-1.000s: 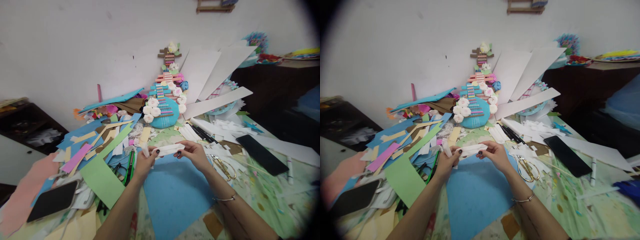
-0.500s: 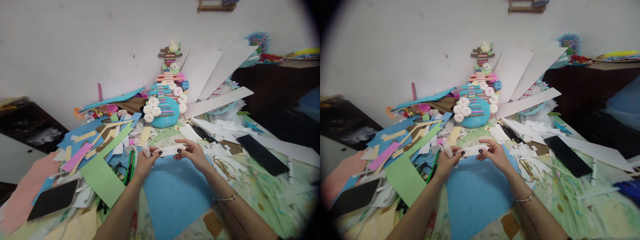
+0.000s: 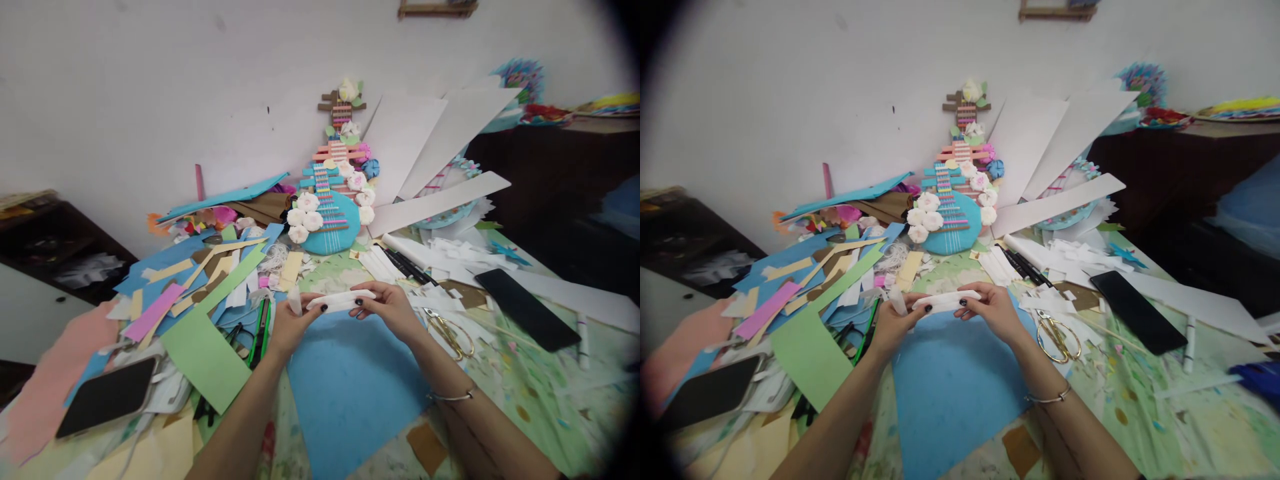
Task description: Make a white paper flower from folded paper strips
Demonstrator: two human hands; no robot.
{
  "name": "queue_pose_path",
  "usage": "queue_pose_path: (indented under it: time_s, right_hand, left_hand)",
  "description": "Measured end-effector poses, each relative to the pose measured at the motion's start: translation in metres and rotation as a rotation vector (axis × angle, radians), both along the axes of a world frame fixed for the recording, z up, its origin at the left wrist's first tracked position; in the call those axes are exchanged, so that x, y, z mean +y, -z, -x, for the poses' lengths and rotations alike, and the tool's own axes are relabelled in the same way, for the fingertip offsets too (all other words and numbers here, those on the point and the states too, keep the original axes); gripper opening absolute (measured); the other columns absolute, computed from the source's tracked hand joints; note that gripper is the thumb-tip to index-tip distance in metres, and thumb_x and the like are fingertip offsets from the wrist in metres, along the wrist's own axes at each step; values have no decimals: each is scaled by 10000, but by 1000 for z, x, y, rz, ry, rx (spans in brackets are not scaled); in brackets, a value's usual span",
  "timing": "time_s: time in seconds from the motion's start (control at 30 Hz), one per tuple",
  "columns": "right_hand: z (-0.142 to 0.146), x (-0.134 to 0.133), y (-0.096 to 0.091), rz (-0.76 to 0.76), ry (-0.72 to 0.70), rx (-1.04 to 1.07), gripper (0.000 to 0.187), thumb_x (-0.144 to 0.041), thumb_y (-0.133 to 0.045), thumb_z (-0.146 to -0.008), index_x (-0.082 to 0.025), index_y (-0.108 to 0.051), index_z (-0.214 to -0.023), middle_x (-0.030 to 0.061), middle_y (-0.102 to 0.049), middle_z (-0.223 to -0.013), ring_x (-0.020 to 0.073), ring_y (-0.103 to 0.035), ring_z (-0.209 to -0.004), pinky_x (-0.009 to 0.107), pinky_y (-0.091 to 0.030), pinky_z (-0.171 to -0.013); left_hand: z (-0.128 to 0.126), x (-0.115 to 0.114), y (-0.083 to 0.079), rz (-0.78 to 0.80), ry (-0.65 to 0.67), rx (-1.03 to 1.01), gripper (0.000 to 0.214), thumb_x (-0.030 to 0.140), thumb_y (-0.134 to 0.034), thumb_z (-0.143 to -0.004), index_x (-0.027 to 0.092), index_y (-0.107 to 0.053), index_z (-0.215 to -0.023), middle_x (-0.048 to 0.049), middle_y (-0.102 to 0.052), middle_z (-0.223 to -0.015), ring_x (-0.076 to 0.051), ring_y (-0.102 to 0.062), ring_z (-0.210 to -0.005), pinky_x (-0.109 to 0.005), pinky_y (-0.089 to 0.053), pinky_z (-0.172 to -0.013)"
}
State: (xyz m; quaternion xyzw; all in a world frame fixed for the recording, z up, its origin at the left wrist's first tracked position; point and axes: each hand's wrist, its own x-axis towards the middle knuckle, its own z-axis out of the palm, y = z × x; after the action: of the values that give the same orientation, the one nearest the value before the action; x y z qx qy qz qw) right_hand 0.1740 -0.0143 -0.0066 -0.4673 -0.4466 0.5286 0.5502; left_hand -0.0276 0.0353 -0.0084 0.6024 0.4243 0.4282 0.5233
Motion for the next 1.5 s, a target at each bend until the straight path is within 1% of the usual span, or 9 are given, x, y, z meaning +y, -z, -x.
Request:
queue_pose_path:
  time_s: [0.2, 0.47, 0.67, 0.93, 1.07, 1.2, 1.3, 1.37, 1.5]
  right_hand:
    - [-1, -2, -5, -6, -15, -10, 309, -339, -736, -662, -108, -630, -837, 64, -700, -627, 177, -684, -571, 248, -547, -523]
    - [-2, -4, -8, -23, -56, 7, 272, -349, -712, -693, -118, -612, -797, 57, -689, -599, 156, -645, -471, 219, -499, -423]
    - [-6, -4, -4, -51, -85, 147, 253, -284, -675, -713, -136, -673, -919, 57, -697, -652, 148, -641, -493, 215, -469, -430]
    - [-7, -5, -1, -64, -135, 275, 145, -198, -614, -686, -148, -702, -789, 48, -692, -665, 132, -624, -525, 223, -447, -485]
    - [-4, -6, -3, -112, -132, 229, 171, -282, -631, -694, -142, -693, -770, 55, -673, -663, 147, -615, -539, 262, -460, -516]
    - [3, -5, -2, -128, -41, 27, 190, -330, -687, -715, -141, -680, -729, 39, -649, -594, 135, -601, -495, 247, -458, -471]
    - [8, -4, 1, -127, -28, -51, 268, -324, -703, -708, -147, -677, -908, 30, -662, -596, 137, -616, -516, 258, -495, -515]
    - [10, -3, 1, -109, -25, -86, 345, -321, -697, -710, -145, -659, -1004, 30, -672, -610, 137, -623, -533, 266, -510, -547]
    - [13, -3, -1, -63, -50, -191, 259, -319, -695, -689, -144, -705, -881, 50, -692, -708, 138, -632, -593, 259, -513, -574]
  left_hand:
    - [0, 0, 0, 11, -18, -32, 226, 330, -749, -612, 122, -711, -690, -50, -660, -580, -109, -512, -479, -191, -312, -410]
    - [2, 0, 1, 46, 92, -69, 288, 368, -701, -692, 101, -680, -799, -61, -664, -552, -41, -318, -371, -186, -227, -381]
    - [3, 0, 4, 152, 163, -275, 336, 356, -712, -691, 87, -668, -888, -57, -647, -550, -17, -256, -350, -188, -152, -377]
    - [6, 0, 3, 276, 225, -472, 227, 260, -718, -636, 120, -691, -812, -88, -672, -582, 1, -212, -348, -192, -135, -394]
    - [7, 0, 3, 238, 265, -505, 201, 262, -671, -621, 110, -688, -751, -96, -672, -617, 4, -199, -349, -207, -129, -403]
    - [3, 0, 6, 147, 143, -432, 221, 318, -689, -653, 110, -640, -713, -41, -619, -573, -4, -243, -359, -205, -136, -399]
    - [-2, 0, 6, 89, -16, -327, 222, 276, -738, -640, 135, -582, -712, 43, -520, -523, -14, -292, -380, -185, -159, -394]
    - [-3, -1, 5, 63, -58, -302, 267, 267, -744, -641, 159, -578, -819, 74, -481, -544, -17, -311, -392, -175, -181, -397]
    - [-2, -2, 2, 50, -72, -256, 327, 289, -739, -651, 173, -577, -909, 77, -478, -578, -17, -321, -397, -169, -193, -399]
